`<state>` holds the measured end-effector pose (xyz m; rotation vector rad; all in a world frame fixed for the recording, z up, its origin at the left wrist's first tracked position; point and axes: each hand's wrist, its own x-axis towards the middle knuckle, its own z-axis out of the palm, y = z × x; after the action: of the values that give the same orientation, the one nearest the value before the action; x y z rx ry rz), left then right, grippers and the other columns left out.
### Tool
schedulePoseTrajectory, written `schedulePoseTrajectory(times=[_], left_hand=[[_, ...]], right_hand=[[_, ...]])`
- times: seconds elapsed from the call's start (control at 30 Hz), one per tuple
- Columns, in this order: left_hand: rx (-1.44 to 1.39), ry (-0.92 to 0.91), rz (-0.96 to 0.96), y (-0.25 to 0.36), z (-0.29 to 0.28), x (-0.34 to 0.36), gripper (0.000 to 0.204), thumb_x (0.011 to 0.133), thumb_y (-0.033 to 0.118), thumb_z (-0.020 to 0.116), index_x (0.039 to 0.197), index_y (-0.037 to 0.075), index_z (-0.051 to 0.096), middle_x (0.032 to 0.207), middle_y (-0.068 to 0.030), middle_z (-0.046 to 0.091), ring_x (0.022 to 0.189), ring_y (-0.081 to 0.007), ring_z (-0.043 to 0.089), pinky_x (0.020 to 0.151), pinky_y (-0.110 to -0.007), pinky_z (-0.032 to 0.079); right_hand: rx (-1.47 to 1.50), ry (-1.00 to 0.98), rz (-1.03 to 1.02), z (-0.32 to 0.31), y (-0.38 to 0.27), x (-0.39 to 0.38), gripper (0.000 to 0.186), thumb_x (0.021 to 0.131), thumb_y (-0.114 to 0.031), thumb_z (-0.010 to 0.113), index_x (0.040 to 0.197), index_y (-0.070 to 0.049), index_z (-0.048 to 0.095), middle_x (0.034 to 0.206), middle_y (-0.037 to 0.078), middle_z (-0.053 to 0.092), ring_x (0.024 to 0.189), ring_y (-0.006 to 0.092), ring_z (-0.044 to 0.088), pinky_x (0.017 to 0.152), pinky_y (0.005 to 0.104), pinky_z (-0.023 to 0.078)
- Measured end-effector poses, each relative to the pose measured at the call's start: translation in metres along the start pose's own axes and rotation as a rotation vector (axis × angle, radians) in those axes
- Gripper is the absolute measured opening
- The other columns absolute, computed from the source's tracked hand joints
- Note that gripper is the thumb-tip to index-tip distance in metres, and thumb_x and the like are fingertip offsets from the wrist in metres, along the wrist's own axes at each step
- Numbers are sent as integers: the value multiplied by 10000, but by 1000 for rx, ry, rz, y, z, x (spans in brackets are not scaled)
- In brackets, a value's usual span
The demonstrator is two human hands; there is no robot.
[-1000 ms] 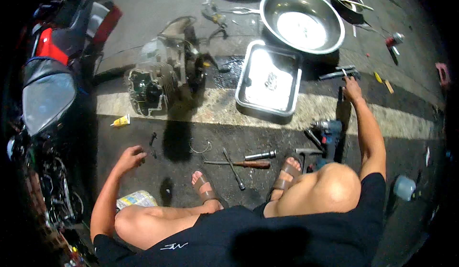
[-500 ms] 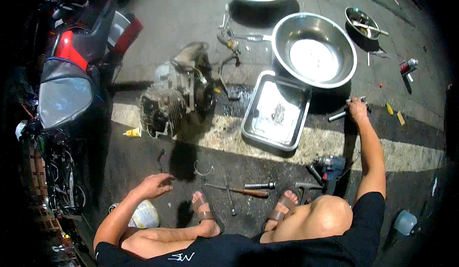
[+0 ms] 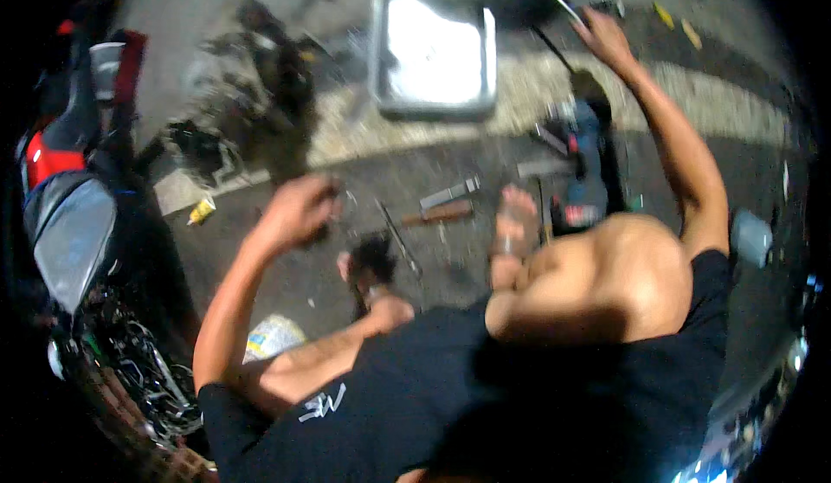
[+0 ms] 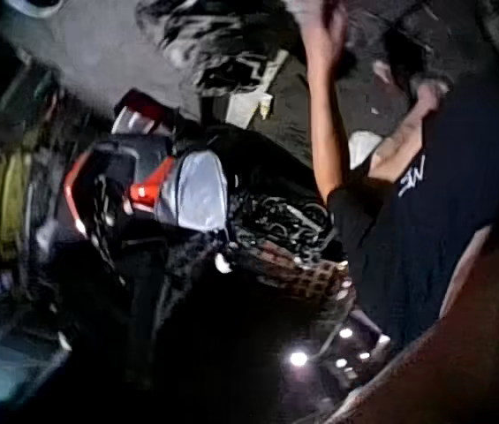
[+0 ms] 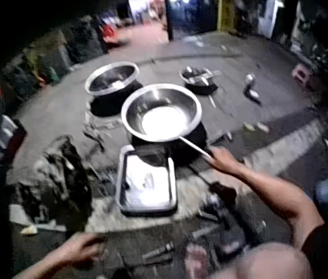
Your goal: The person cleans motorcycle engine components in a tray with a cloth, then washes them in a bucket of fluid, and uses a hammer, screwdriver, and power drill to disassemble or reassemble parts of the engine block while sitting on the ground.
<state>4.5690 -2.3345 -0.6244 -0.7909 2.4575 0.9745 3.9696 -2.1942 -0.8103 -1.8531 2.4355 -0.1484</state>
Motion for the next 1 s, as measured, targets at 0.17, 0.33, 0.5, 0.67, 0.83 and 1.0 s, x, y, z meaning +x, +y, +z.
schedulePoseTrajectory(times=[0.17,0.33,0.5,0.67,0.83,1.0], left_hand=[[-1205,254,-57,100,44,127,517,980,383,529,1373,53,467,1254,-123,579,1128,-217,565,898,-373,493],[-1708,118,-233,113,90,153,382,909,391,639,1175,124,574,985,-42,613,915,-191,610,717,-332,517],[-1387,80,-471,34,83,110,289,933,306,585,1141,105,582,802,17,595,619,-77,534,451,-209,328],[-921,107,-492,-16,70,96,304,923,308,573,1044,35,627,810,-40,645,564,-126,538,462,-246,358],[-798,191,-539,-38,122,83,336,927,352,560,931,48,703,830,-114,646,743,-198,622,664,-339,483],[-613,109,-353,-18,120,108,394,889,360,622,1032,-5,662,927,-187,653,861,-275,626,787,-401,495]], right_hand=[[126,-43,81,-38,-84,-22,384,828,-291,637,1116,-56,538,983,201,585,911,381,593,762,466,491],[198,-180,222,-44,-114,-96,486,817,-350,659,1174,-52,518,1047,213,588,976,389,585,814,465,486],[210,-344,418,-40,-107,-169,588,806,-410,681,1232,-49,498,1112,226,591,1041,397,578,865,464,481],[168,-423,541,-44,-100,-184,650,799,-453,697,1269,-52,494,1160,227,599,1090,391,577,923,469,457],[70,-472,420,-26,-102,-151,555,811,-432,689,1222,-85,555,1149,186,631,1078,333,605,1001,500,356],[-108,-567,402,-12,-82,-153,463,823,-411,682,1174,-117,615,1137,144,662,1066,274,633,1080,530,255]])
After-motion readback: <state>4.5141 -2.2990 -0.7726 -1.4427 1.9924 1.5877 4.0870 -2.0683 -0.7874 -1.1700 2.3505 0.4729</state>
